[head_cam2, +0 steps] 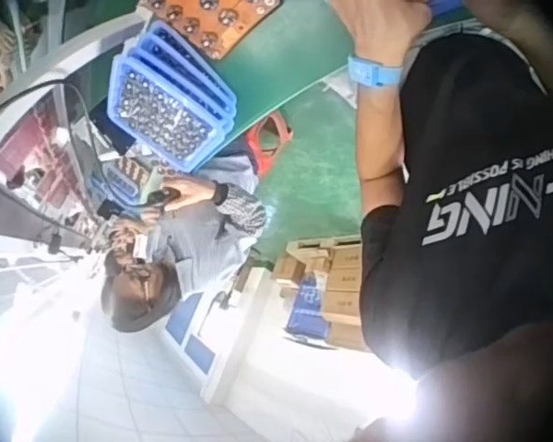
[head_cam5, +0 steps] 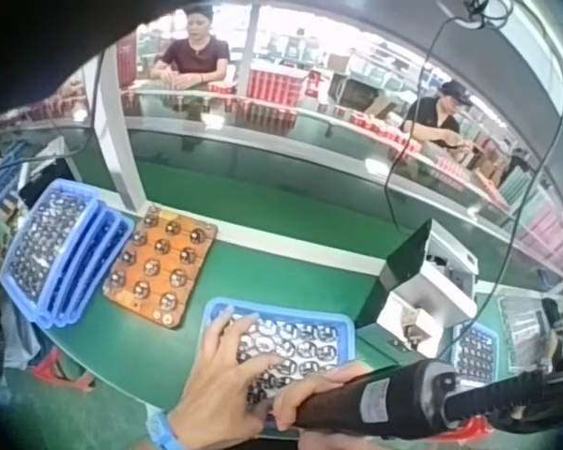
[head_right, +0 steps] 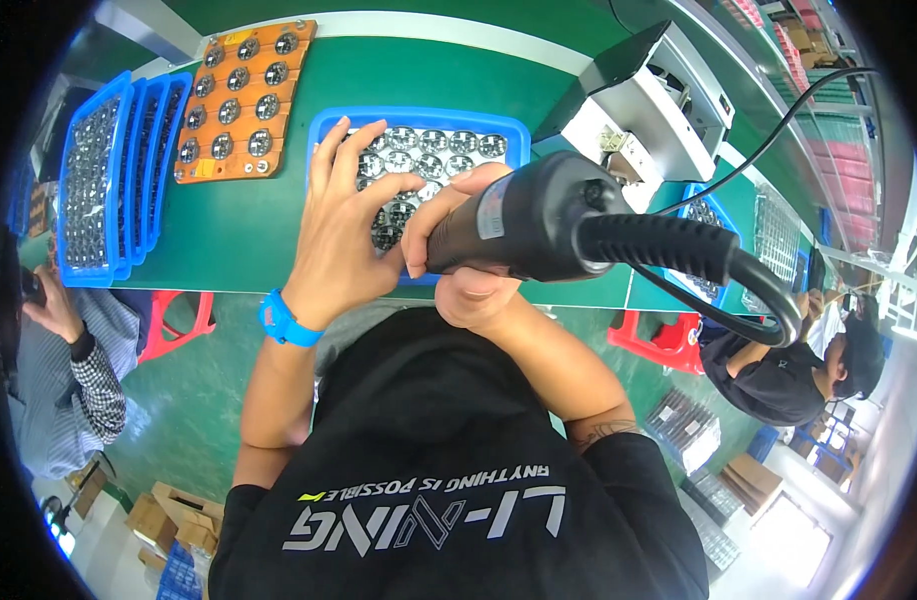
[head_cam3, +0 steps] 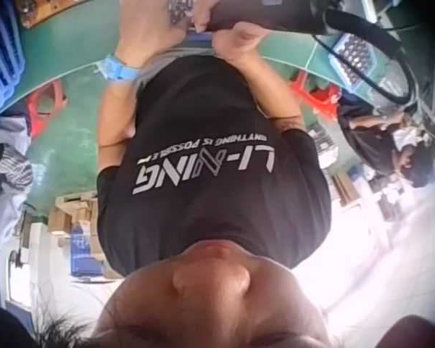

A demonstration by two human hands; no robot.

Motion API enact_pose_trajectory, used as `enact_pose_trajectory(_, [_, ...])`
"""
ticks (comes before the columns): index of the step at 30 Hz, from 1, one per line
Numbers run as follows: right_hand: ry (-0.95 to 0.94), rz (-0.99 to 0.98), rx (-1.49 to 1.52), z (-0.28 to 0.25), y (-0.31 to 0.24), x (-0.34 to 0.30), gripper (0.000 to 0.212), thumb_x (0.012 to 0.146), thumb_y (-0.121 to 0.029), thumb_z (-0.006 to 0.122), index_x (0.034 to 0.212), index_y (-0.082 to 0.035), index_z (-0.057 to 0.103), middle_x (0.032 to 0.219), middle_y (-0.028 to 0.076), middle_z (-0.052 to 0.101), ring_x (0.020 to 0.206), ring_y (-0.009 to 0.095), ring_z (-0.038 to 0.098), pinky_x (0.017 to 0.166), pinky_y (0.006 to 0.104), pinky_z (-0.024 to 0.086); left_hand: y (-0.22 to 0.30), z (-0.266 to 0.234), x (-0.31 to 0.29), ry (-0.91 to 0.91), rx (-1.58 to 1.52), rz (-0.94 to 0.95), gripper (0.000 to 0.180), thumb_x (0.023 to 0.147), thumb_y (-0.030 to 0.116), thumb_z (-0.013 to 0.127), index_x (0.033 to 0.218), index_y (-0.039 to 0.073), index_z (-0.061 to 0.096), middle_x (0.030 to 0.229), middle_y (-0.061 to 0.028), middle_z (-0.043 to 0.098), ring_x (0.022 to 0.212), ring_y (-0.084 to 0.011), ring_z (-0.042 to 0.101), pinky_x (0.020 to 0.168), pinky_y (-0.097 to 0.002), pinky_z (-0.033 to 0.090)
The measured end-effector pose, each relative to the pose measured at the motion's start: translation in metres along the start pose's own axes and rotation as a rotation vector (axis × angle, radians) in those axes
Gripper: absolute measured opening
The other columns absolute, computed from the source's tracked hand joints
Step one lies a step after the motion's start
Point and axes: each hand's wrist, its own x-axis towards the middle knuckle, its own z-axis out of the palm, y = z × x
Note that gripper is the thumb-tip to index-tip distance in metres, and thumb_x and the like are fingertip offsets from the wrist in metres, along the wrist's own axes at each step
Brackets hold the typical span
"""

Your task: The person fastens electronic components with screws into a blue tray using an electric screwdriver.

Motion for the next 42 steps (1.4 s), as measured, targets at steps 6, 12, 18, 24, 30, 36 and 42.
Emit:
enact_pose_trajectory(6, [-0.013, 0.022, 0.008, -0.003, 0.004, 0.001, 0.085, 0.075, -0.081, 0.054, 0.123, -0.016, 0.026, 0.064, 0.01, 0.053, 0.049, 0.021, 0.052, 0.046, 0.0309, 0.046, 0.004, -0.001, 0.002, -0.007, 0.016, -0.017, 0.055, 0.051, 0.005, 0.083, 0.103, 0.017, 0.068, 0.143, -0.0182, 0.041, 0.138, -0.0483, 0.027, 0.112, -0.0572, 0.028])
enact_pose_trajectory(12, [-0.004, 0.013, -0.024, -0.006, 0.001, -0.001, 0.094, 0.076, -0.08, 0.057, 0.134, -0.015, 0.023, 0.064, 0.011, 0.054, 0.049, 0.02, 0.053, 0.051, 0.0322, 0.049, 0.009, -0.003, 0.006, -0.034, -0.023, -0.018, 0.049, 0.054, 0.004, 0.08, 0.101, 0.013, 0.068, 0.14, -0.0231, 0.04, 0.137, -0.0504, 0.025, 0.114, -0.0604, 0.023])
enact_pose_trajectory(18, [0.302, -0.147, 0.018, -0.025, -0.043, 0.026, 0.096, 0.08, -0.085, 0.037, 0.147, -0.02, 0.02, 0.066, 0.01, 0.054, 0.044, 0.02, 0.051, 0.045, 0.0348, 0.046, 0.015, -0.015, 0.01, -0.058, -0.063, -0.022, 0.049, 0.059, 0.01, 0.081, 0.108, 0.01, 0.071, 0.147, -0.0199, 0.039, 0.138, -0.0458, 0.031, 0.112, -0.0526, 0.029])
enact_pose_trajectory(24, [0.353, -0.493, -0.095, -0.105, -0.095, 0.072, 0.086, 0.083, -0.085, 0.03, 0.136, -0.017, 0.034, 0.062, 0.009, 0.05, 0.042, 0.019, 0.043, 0.045, 0.0337, 0.039, -0.013, -0.025, 0.026, 0.119, -0.057, 0.086, 0.041, 0.069, 0.013, 0.079, 0.107, 0.002, 0.069, 0.142, -0.0217, 0.048, 0.131, -0.0404, 0.045, 0.11, -0.0474, 0.035])
enact_pose_trajectory(30, [0.434, -0.441, -0.242, -0.121, -0.095, 0.083, 0.083, 0.085, -0.084, 0.028, 0.131, -0.014, 0.036, 0.06, 0.009, 0.049, 0.043, 0.02, 0.044, 0.044, 0.0341, 0.039, -0.019, -0.011, 0.033, 0.078, -0.156, 0.01, 0.045, 0.077, 0.012, 0.071, 0.119, -0.001, 0.064, 0.141, -0.0206, 0.048, 0.129, -0.0386, 0.046, 0.108, -0.0468, 0.036])
enact_pose_trajectory(36, [0.453, -0.381, -0.266, -0.117, -0.081, 0.077, 0.081, 0.086, -0.083, 0.029, 0.13, -0.015, 0.036, 0.06, 0.007, 0.049, 0.043, 0.019, 0.044, 0.045, 0.0337, 0.038, -0.013, -0.008, 0.03, 0.037, -0.032, 0.067, 0.043, 0.077, 0.022, 0.075, 0.115, 0.002, 0.067, 0.139, -0.0203, 0.049, 0.129, -0.0394, 0.042, 0.107, -0.0501, 0.035])
enact_pose_trajectory(42, [0.45, -0.265, -0.203, -0.116, -0.079, 0.077, 0.088, 0.08, -0.087, 0.034, 0.128, -0.013, 0.035, 0.057, 0.009, 0.047, 0.041, 0.02, 0.044, 0.043, 0.0328, 0.038, -0.03, -0.011, 0.036, 0.057, -0.083, 0.089, 0.024, 0.074, 0.014, 0.073, 0.096, 0.007, 0.071, 0.133, -0.0155, 0.055, 0.116, -0.0392, 0.055, 0.107, -0.0587, 0.033])
